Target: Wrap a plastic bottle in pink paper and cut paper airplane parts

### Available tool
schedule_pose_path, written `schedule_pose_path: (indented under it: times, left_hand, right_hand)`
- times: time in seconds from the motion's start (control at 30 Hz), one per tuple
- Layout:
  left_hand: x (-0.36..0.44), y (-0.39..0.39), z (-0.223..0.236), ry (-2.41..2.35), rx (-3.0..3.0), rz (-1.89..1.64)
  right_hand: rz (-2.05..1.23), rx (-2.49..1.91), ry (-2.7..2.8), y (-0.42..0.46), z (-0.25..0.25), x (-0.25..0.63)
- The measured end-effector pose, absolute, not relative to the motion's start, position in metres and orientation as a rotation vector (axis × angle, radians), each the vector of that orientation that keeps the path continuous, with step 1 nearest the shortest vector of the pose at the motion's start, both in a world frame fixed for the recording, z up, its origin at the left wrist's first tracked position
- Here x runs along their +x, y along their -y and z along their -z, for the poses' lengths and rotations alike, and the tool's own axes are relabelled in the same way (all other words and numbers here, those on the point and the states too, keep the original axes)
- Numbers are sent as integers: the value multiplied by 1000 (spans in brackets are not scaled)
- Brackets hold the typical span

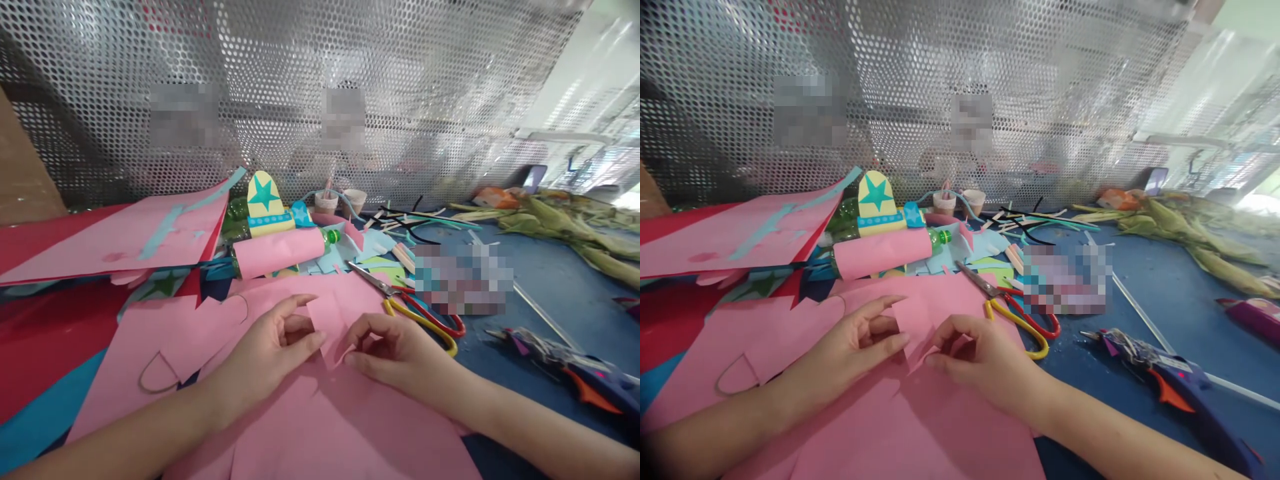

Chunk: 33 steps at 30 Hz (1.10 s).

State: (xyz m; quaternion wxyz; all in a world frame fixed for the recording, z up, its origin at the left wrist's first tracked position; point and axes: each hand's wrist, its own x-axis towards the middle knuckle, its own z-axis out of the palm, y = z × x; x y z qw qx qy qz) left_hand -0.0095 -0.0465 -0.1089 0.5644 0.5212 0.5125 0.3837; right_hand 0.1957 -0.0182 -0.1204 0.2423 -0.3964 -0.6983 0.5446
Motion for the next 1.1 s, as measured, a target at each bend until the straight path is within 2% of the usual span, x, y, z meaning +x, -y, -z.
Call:
schedule_pose_path:
  times: [0.1,0.27,0.33,0.77,0.97,1.1]
  left_hand:
    - [-9,46,109,-1245,1240,-903]
    - [-9,50,112,-1147,1346,-870]
    - [-8,52,115,-1112,1401,-877]
    - [-6,52,119,-1118,1470,-885]
    - [-8,52,122,-1087,1513,-880]
    - [-9,52,121,-1098,1516,-877]
  right_hand:
    - [-1412,-1058,1950,18,116,196]
    - [-875,-1292,2013,-2,109,206]
    - [-757,-1377,2005,-17,108,215]
    - [-397,-1722,2261,-148,83,223]
    - [-78,-1675,2352,-121,85,195]
    - [-81,-1426,2591,-93,91,166]
